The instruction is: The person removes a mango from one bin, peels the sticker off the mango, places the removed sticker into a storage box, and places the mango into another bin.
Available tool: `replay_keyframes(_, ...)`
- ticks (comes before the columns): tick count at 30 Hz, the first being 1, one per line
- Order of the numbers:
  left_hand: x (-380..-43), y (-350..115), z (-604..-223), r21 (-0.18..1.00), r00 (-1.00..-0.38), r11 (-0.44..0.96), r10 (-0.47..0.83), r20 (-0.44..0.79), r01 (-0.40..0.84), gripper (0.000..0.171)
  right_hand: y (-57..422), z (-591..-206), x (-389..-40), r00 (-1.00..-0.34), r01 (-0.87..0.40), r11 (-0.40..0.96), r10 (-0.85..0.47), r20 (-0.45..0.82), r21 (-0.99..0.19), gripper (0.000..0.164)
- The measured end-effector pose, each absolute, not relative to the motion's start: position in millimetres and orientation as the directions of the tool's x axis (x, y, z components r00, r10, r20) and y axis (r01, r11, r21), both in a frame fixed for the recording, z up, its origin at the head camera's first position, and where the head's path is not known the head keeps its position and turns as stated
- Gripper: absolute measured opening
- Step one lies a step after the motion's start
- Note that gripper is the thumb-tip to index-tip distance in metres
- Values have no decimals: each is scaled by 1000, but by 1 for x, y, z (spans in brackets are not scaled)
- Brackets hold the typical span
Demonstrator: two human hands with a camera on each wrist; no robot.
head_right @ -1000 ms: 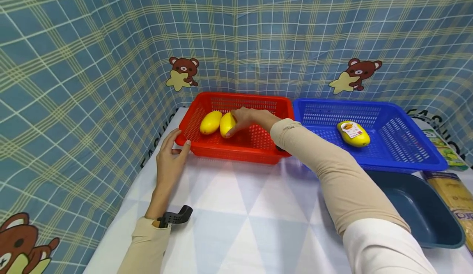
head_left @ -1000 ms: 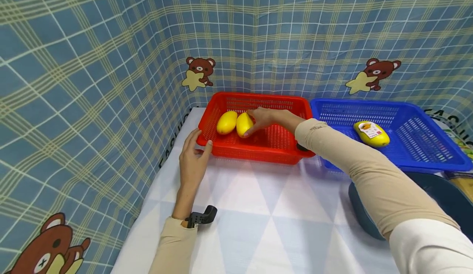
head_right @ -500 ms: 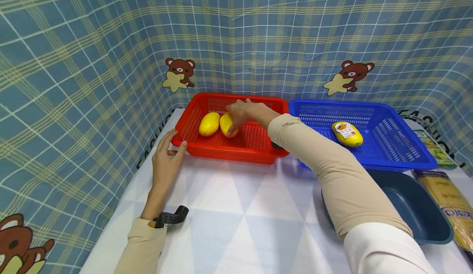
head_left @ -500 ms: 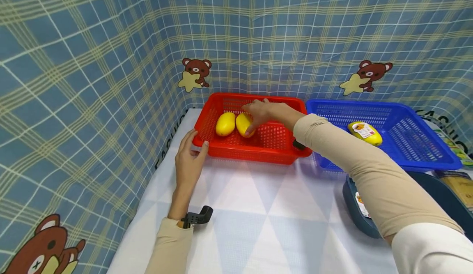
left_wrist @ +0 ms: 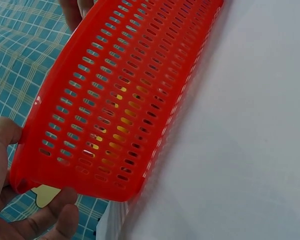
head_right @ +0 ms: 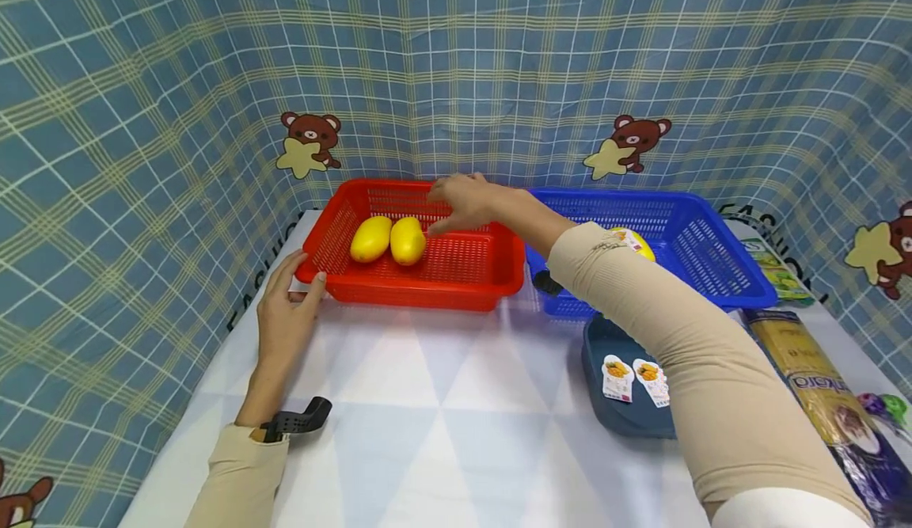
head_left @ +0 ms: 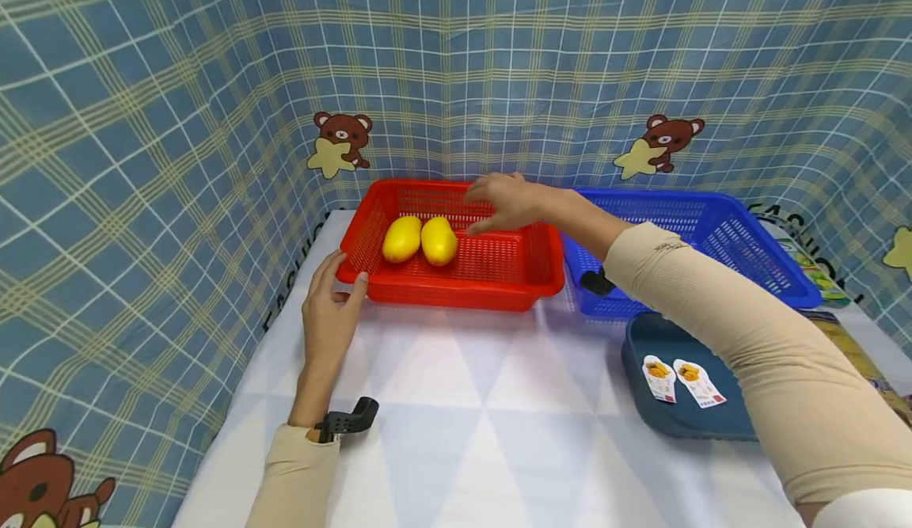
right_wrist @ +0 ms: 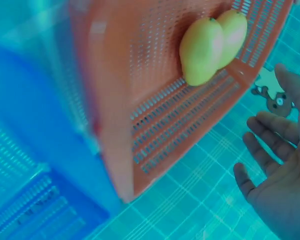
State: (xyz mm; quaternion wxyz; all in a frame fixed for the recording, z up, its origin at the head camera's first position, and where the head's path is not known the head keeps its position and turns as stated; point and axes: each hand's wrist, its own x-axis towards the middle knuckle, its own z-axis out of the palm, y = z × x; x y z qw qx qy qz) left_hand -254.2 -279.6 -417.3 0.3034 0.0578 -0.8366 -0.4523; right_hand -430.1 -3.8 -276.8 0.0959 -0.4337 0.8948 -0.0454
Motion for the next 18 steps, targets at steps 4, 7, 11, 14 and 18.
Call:
replay_keyframes(4,-254,-280,-418,788,-807,591,-373,457,173,53,22,-269,-412,-613,-772,612,-788,-57,-171,59)
replay_keyframes(7,-254,-279,-420,785,-804,594,-376,461,172,52,43,-267,-398,-618,-771,609,-786,-9,-188,54)
replay_keyframes(11,-253,-278,-421,782,-801,602,-382,461,163,52,73,-268,-381,-636,-756,612,-771,40,-233,48)
replay_keyframes(14,-253,-277,-420,776,-801,611,-381,461,156,52,95,-270,-369,-665,-731,633,-745,58,-254,46)
replay_keyframes(18,-254,-276,-419,768,-799,622,-380,466,153,51,123,-275,-358,-691,-710,652,-719,80,-267,46)
